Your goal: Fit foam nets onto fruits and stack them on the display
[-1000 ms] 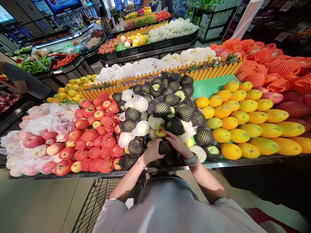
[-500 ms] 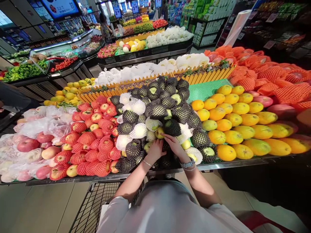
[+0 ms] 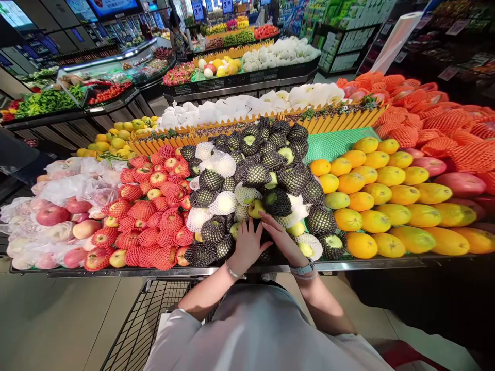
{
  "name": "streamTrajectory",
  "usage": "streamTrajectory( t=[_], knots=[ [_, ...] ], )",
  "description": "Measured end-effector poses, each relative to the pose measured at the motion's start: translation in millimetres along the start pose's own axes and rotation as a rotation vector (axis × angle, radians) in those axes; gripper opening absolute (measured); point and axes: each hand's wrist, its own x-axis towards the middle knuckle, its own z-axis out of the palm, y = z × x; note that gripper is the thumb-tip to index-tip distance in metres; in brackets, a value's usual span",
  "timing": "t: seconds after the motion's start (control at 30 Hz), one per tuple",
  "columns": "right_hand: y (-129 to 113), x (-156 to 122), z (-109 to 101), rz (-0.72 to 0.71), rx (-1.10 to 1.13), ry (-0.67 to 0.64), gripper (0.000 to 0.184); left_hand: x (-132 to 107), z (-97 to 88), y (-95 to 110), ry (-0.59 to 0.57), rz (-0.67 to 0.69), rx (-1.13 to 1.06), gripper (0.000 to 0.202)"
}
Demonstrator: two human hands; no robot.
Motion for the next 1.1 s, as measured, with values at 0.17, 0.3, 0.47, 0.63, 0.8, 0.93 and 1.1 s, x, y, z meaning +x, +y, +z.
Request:
streamTrajectory(
  t=[0.17, 0.3, 0.47, 0.63, 0.8, 0.93, 1.1],
  knots=[
    [-8.4, -19.4, 2.9, -0.11, -0.106, -0.069, 0.039, -16.5, -16.1, -8.8, -0.014, 0.051, -0.075, 0.042],
    [-17.1, -12.5, -20.8, -0.423, -0.432, 0.341, 0.038, -25.5, -13.9, -11.3, 0.026, 0.078, -0.099, 0.053],
    [-12.9, 29.9, -52.5, -0.46, -0.864, 0.265, 0.068, -18.5, 15.3, 2.9, 0.019, 0.116, -0.111, 0.063],
    [0.3, 47.6, -51.1, -0.425, -0.943, 0.351, 0.071, -18.7, 21.9, 6.4, 0.014, 0.106, -0.171, 0.061],
    [5.5, 43.5, -49.9, -0.533, -0.85, 0.435, 0.067, -56.0, -15.2, -34.7, 0.369, -0.185, -0.22, 0.052],
    [4.8, 24.4, -38.5, -0.633, -0.735, 0.592, 0.068, -85.5, -22.7, -86.1, 0.496, -0.474, -0.258, 0.065],
    [2.4, 7.2, 9.4, -0.702, -0.768, 0.284, 0.065, -94.6, -7.9, -108.2, 0.37, -0.407, -0.294, 0.06]
  ],
)
